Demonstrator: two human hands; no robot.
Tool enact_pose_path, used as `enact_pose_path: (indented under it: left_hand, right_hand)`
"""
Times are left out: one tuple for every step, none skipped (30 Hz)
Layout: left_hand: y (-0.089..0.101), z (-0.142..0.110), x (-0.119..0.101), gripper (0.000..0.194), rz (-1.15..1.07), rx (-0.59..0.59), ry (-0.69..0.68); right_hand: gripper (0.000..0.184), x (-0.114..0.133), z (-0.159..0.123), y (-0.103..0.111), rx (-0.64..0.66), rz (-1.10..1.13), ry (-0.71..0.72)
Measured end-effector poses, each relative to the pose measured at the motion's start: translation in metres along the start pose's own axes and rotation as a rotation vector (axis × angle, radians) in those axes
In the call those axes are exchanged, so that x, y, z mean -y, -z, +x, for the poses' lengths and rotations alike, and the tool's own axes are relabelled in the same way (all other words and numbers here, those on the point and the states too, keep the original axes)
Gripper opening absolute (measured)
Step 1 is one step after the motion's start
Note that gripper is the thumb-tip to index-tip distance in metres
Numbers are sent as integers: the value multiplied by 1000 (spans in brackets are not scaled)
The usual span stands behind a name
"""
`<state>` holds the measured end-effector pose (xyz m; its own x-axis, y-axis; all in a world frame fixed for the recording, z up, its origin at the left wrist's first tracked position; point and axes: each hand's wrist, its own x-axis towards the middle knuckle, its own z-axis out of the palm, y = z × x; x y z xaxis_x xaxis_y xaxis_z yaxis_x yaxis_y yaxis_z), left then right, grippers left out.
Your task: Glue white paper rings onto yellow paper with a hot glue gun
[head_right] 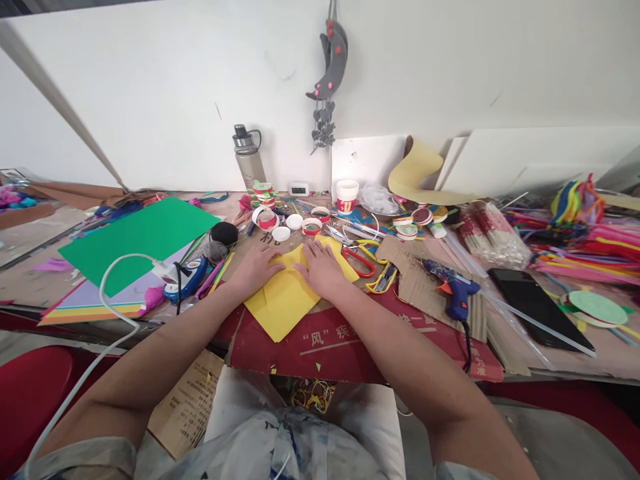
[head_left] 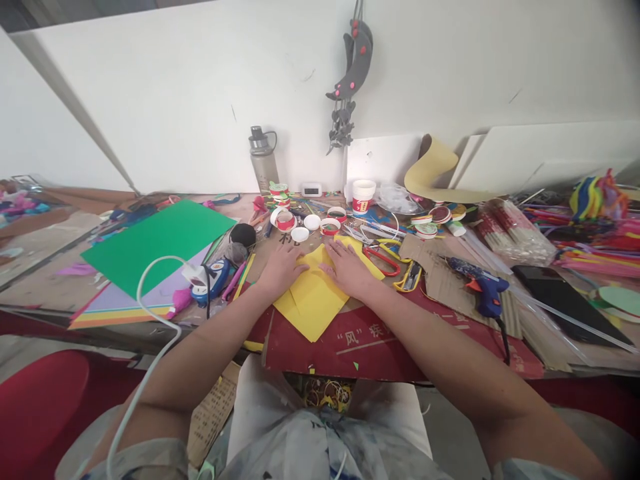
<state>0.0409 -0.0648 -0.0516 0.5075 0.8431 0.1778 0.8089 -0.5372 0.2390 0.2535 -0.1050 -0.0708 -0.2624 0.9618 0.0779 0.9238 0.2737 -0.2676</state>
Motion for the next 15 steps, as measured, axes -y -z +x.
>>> enact_pose_path:
  left_hand:
    - [0, 1, 1, 27, -49, -18, 16]
    - [0, 3, 3, 28, -102, -39, 34]
    - [1, 4, 4, 29, -158, -64, 57]
    - [2, 4, 4, 30, -216, -90, 82]
    - [4, 5, 5, 30, -277, -115, 107]
    - [5, 5, 5, 29, -338, -139, 130]
    - [7, 5, 5, 26, -402, -157, 152]
    - [8, 5, 5, 23, -472, -171, 171]
    - [9, 5, 5, 21, -548, -179, 191]
    - [10, 4, 5, 20, -629, -184, 211]
    - [11, 4, 4, 21, -711, -191, 229]
    - [11, 4, 3, 22, -787, -201, 244]
    - [12, 3, 3, 25, -851, -214, 257]
    - [12, 3, 2, 27, -905, -227, 269]
    - [12, 3, 1, 30, -954, -239, 281]
  right_hand:
    - [75, 0, 1, 1, -21, 7, -1]
    - [74, -1, 1, 2, -39, 15, -6]
    - [73, -2, 2, 3, -57, 22, -16]
    - [72, -4, 3, 5, -79, 32, -31]
    - [72, -7, 3, 8, -108, 43, -47]
    - [71, -10, 3, 10, -147, 58, -63]
    - [71, -15, 3, 13, -196, 78, -79]
    - [70, -20, 3, 15, -250, 105, -95]
    - [70, -25, 3, 18, -304, 140, -115]
    - [70, -30, 3, 20, -354, 186, -137]
    - [70, -35, 3, 22, -394, 244, -160]
    - [68, -40, 4, 23, -422, 317, -180]
    - [65, -44, 4, 24, -437, 403, -199]
    - [60, -47, 5, 25, -445, 494, -218]
    - [55, -49, 6, 26, -448, 589, -239]
